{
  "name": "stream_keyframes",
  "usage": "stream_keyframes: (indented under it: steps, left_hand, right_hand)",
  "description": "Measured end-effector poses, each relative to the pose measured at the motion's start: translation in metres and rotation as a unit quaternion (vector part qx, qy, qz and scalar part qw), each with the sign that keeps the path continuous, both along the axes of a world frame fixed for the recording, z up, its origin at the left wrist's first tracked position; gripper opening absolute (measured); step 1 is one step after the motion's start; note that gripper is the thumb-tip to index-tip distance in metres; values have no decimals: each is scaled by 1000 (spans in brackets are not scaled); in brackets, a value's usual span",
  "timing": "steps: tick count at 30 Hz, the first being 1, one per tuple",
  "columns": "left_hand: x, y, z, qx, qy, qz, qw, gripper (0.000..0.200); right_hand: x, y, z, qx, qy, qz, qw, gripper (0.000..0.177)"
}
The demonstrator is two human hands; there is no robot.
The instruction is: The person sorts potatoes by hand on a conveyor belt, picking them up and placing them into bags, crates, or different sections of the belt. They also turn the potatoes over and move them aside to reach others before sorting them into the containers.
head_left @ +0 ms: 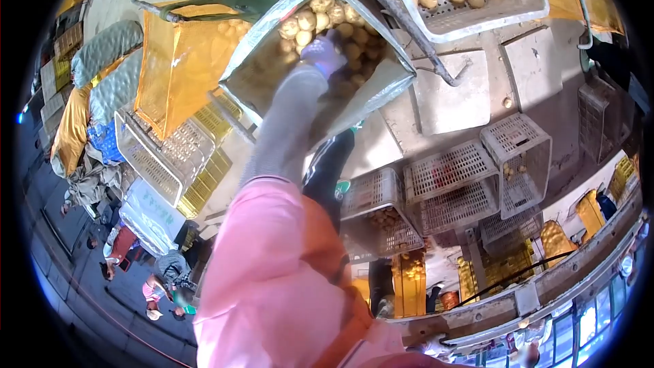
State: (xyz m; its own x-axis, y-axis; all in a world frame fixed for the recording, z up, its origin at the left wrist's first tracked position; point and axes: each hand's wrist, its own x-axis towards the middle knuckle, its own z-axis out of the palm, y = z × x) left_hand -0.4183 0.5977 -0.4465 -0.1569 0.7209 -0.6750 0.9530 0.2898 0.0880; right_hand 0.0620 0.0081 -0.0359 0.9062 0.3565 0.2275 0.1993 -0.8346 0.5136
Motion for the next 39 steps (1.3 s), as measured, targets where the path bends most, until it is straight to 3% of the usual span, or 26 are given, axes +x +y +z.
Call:
stream_keyframes:
  steps: [2,4,6,7,8,10,11,12,13,15,18,20,21,22,23,24,26,27,28,29,30,31,32,33,36,39]
  left_hand:
    - [-6,7,14,-25,-171,152,973,51]
    - [-15,17,4,50,-189,186,963,43]
    - [-18,43,17,94,-247,359,895,38]
    - [-11,52,54,121,-300,371,870,41]
    - [-12,57,48,122,-300,371,870,41]
    - [-20,74,9,163,-51,176,970,52]
    - [-27,75,-44,121,-23,121,985,65]
    - [-31,74,-85,118,-24,121,985,65]
    - [-30,74,-105,97,6,41,994,67]
    - [-24,62,-133,39,10,0,999,61]
    - [-6,29,-122,-17,-54,13,998,51]
    - [19,1,-56,-65,-180,90,977,46]
    - [25,-26,-38,-57,-118,21,991,48]
    - [29,-48,-57,-54,-134,-52,988,49]
    - [38,-53,-36,-46,-150,-123,980,50]
    - [43,-63,-9,-19,-175,-42,984,47]
    - [32,-48,-10,67,-169,-15,983,52]
    - [25,-6,27,-112,-116,58,985,53]
    - [17,4,19,-6,-12,126,992,54]
    - [4,23,40,62,-26,106,992,49]
    - [-18,44,29,71,33,54,995,54]
    - [-32,63,37,48,-16,77,996,65]
    - [-64,66,-3,96,-3,9,995,73]
    - [-78,73,-15,54,-11,-37,998,75]
    - [-89,91,-52,-57,50,-170,982,63]
    - [-111,96,-89,-13,-69,-148,986,56]
  right_hand:
    - [-1,-1,1,-2,0,-1,1000,81]
    - [1,-2,-1,-1,1,-4,1000,81]
    - [2,-4,-2,0,0,-6,1000,81]
    - [2,-4,-3,0,-1,-6,1000,81]
    - [2,-4,-4,1,-1,-7,1000,81]
    - [4,-3,-4,1,0,-7,1000,81]
    - [3,-3,-3,1,-4,-7,1000,81]
    - [2,-3,-3,-1,-4,-7,1000,81]
    - [3,-2,-1,-3,-5,-5,1000,81]
    - [3,-2,3,-12,-5,0,1000,81]
    - [4,1,8,-24,-3,10,1000,81]
    - [5,1,8,-25,-1,12,1000,81]
    - [5,2,8,-26,-1,14,1000,81]
    - [5,1,11,-26,0,14,1000,81]
    - [6,1,13,-25,-2,16,1000,81]
    - [6,2,14,-27,-2,17,999,81]
    - [7,0,17,-26,-4,18,999,81]
    - [6,-1,16,-25,-3,17,1000,81]
    - [6,-2,16,-23,-3,17,1000,81]
    - [6,-2,16,-21,-4,16,1000,81]
    - [6,-3,15,-22,-5,16,1000,81]
    - [6,-5,15,-20,-6,16,1000,81]
    - [7,-4,15,-20,-8,17,1000,81]
    - [8,-4,15,-19,-8,18,1000,81]
    - [7,-5,17,-24,-11,21,999,81]
    - [10,-1,19,-32,-16,33,999,81]
